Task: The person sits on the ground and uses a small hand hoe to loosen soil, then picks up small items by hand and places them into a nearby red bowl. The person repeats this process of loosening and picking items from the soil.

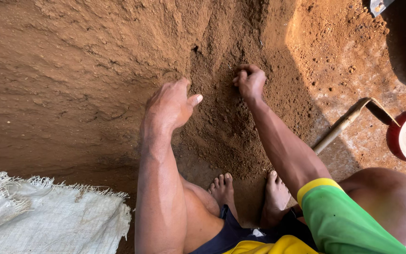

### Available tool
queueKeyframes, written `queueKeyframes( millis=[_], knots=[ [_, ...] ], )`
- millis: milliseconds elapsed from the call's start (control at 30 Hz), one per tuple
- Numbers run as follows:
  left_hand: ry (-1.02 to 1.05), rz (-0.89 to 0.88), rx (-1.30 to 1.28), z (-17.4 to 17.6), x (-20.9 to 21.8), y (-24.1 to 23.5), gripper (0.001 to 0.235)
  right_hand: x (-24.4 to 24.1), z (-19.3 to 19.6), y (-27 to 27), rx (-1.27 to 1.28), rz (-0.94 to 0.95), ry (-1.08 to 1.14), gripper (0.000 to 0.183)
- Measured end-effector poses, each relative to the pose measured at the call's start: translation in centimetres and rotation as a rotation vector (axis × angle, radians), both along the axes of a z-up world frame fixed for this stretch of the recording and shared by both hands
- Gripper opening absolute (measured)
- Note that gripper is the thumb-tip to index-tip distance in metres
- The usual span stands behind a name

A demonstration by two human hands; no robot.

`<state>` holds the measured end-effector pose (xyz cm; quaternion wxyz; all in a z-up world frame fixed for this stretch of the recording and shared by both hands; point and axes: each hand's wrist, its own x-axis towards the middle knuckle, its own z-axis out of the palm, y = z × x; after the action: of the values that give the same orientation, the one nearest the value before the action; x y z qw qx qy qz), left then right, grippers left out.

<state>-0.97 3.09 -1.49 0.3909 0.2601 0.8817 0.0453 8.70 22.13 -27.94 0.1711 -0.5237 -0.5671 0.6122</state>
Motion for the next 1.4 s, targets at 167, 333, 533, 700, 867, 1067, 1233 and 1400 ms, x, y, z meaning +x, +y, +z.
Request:
queueKeyframes(
  millis=[167,333,533,700,867,1067,1233,1400],
  knots=[
    [0.025,-0.024,0.034,0.2,0.6,0.6,0.063,-2.0,-1.9,0.2,0.374,0.28,-0.248,0.021],
    [0.037,-0.04,0.015,0.2,0.4,0.5,0.066,-3.4,-3.9,0.3,0.544,0.304,-0.336,0.016],
    [0.051,-0.039,0.019,0.2,0.0,0.5,0.064,-3.3,-3.0,-0.8,0.156,0.294,-0.152,0.018],
    [0.045,-0.049,0.018,0.0,0.1,0.9,0.062,-2.8,-1.7,-3.7,-0.087,0.266,0.026,0.011],
    [0.041,-0.051,0.009,0.1,0.2,1.1,0.061,-3.7,-1.4,-4.9,0.067,0.309,-0.077,0.014],
    [-0.009,-0.031,-0.041,0.1,0.4,2.0,0.063,-3.4,-1.0,-5.2,0.124,0.31,-0.037,0.008],
    [-0.032,-0.047,-0.009,-0.4,0.4,2.2,0.062,-0.5,0.6,-0.6,-0.054,-0.012,0.301,0.007],
    [-0.024,-0.089,-0.016,-0.9,0.7,2.8,0.064,0.8,0.2,6.5,0.023,-0.37,0.055,0.007]
  ],
)
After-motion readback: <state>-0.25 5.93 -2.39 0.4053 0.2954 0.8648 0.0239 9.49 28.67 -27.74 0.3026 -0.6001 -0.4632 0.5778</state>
